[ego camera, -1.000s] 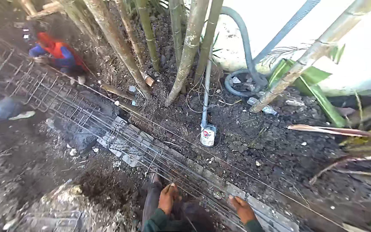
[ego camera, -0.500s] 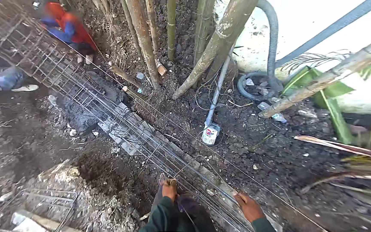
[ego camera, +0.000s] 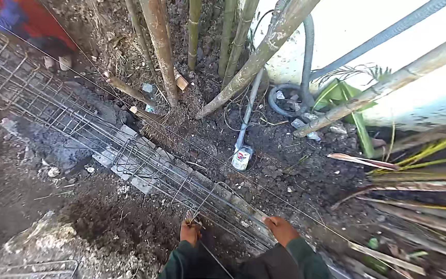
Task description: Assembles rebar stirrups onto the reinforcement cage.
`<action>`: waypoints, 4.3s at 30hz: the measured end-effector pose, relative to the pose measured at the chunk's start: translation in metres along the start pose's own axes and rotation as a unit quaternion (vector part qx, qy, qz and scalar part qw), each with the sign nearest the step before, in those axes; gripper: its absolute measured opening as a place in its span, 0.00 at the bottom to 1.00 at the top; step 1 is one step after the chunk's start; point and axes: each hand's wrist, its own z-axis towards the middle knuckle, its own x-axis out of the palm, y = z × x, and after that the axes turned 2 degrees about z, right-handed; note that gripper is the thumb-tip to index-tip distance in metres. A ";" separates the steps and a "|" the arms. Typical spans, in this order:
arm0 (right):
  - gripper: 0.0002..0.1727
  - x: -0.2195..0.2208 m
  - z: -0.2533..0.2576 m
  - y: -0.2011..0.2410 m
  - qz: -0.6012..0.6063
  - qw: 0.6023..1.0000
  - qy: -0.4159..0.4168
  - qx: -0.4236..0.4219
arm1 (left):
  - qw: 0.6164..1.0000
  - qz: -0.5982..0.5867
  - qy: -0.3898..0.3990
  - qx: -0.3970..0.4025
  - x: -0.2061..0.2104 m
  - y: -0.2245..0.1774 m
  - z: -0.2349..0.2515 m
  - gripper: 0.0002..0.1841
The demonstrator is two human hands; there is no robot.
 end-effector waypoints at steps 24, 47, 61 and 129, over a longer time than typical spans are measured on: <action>0.36 0.021 0.230 0.153 -0.261 0.934 0.064 -0.236 | 0.861 -0.326 -0.388 0.052 0.057 0.058 0.085 0.29; 0.27 0.061 0.429 0.022 -0.170 0.957 -0.109 -0.209 | 0.891 -0.344 -0.288 0.071 0.201 0.232 0.170 0.18; 0.21 0.138 0.641 -0.074 -0.045 0.980 0.062 -0.182 | 0.905 -0.384 -0.124 -0.136 0.182 0.309 0.419 0.24; 0.37 0.194 0.715 -0.134 -0.178 0.936 -0.180 -0.244 | 0.994 -0.049 -0.073 -0.064 0.255 0.284 0.605 0.23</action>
